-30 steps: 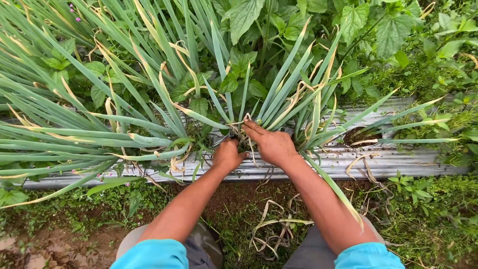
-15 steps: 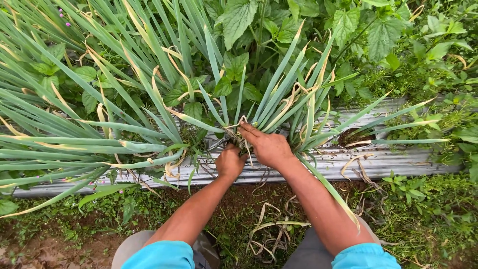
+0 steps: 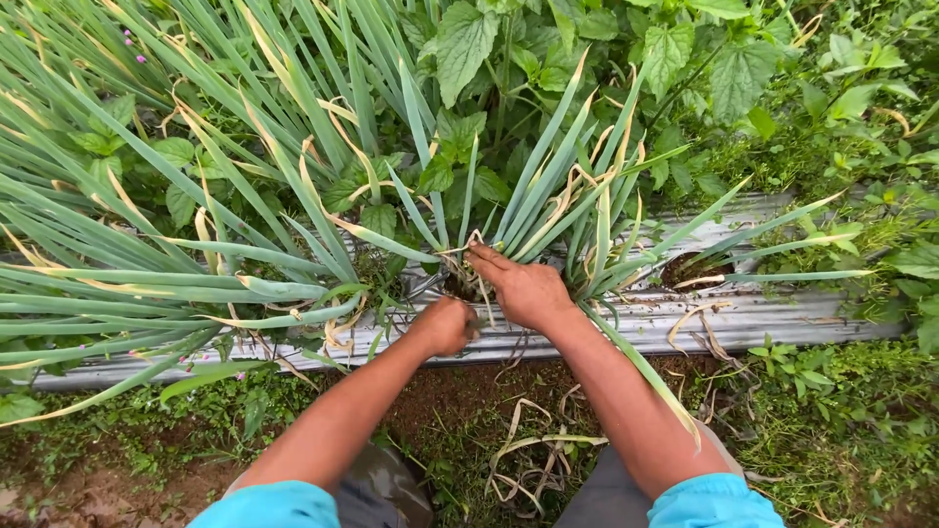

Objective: Cleaning leek plants by removing weeds and dead leaves using a hand sickle and manual pulling in a field.

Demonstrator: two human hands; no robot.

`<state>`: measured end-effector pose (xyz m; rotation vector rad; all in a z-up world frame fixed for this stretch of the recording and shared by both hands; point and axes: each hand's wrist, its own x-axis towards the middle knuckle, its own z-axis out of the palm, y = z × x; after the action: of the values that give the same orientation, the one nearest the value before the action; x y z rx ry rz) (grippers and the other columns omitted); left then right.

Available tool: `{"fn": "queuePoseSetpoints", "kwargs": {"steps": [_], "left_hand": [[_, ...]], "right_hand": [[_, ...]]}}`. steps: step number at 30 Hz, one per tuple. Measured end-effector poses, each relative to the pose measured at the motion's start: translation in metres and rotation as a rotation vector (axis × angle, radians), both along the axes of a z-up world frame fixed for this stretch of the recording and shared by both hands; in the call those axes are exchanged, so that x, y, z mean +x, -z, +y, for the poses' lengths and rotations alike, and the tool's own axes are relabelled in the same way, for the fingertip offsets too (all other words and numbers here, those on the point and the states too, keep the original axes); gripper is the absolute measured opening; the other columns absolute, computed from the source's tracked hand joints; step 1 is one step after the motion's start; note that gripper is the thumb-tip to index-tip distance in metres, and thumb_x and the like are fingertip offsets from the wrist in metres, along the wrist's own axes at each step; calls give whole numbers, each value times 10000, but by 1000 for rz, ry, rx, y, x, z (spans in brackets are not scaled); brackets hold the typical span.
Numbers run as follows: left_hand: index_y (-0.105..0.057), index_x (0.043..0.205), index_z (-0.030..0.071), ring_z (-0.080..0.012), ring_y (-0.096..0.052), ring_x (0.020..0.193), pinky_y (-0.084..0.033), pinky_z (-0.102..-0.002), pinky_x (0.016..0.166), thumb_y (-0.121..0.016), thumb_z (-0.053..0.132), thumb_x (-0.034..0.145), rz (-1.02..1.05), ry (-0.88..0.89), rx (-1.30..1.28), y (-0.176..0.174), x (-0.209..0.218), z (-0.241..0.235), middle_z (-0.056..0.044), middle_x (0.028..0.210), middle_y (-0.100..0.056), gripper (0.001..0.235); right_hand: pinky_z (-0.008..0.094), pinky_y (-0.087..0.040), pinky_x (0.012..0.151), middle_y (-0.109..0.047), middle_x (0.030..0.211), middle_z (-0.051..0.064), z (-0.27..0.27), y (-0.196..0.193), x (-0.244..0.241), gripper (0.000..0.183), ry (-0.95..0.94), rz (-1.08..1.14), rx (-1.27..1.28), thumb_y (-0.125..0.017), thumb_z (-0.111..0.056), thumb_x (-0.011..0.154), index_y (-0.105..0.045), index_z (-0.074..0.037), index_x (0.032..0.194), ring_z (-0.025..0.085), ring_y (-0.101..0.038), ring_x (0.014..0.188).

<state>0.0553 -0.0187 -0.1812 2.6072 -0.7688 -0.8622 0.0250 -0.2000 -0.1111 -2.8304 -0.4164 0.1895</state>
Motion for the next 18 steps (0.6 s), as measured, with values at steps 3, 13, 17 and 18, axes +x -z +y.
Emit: {"fn": "queuePoseSetpoints", "kwargs": {"steps": [3, 13, 17, 18], "left_hand": [[-763, 1040, 113, -171, -758, 669, -561, -394, 924, -782, 300, 894, 333, 277, 94, 18, -14, 14, 10, 644, -732, 238], [-601, 1224, -46, -463, -731, 999, -581, -600, 842, -589, 120, 908, -165, -182, 76, 30, 30, 11, -276, 1057, -736, 358], [-703, 1130, 19, -434, -735, 992, -599, -563, 806, -645, 232, 890, -163, -229, 84, 75, 44, 6, -221, 1008, -754, 326], [-797, 997, 83, -390, -758, 944, -616, -519, 778, -630, 166, 864, -203, -187, 141, 97, 51, 5, -154, 930, -781, 229]], "right_hand": [[503, -638, 773, -391, 1617, -130, -1, 2, -1, 645, -3, 8, -13, -399, -67, 911, -438, -273, 1521, 413, -751, 839], [534, -634, 782, -405, 1596, -154, -3, -2, 1, 640, -17, -26, 6, -422, -105, 891, -450, -300, 1500, 431, -746, 816], [534, -631, 795, -385, 1600, -183, -4, 3, 3, 648, -11, -34, 6, -418, -119, 891, -438, -331, 1504, 423, -745, 833], [533, -628, 801, -378, 1602, -195, -4, 3, 4, 654, -8, -24, 1, -415, -119, 891, -435, -340, 1506, 421, -745, 841]]}}
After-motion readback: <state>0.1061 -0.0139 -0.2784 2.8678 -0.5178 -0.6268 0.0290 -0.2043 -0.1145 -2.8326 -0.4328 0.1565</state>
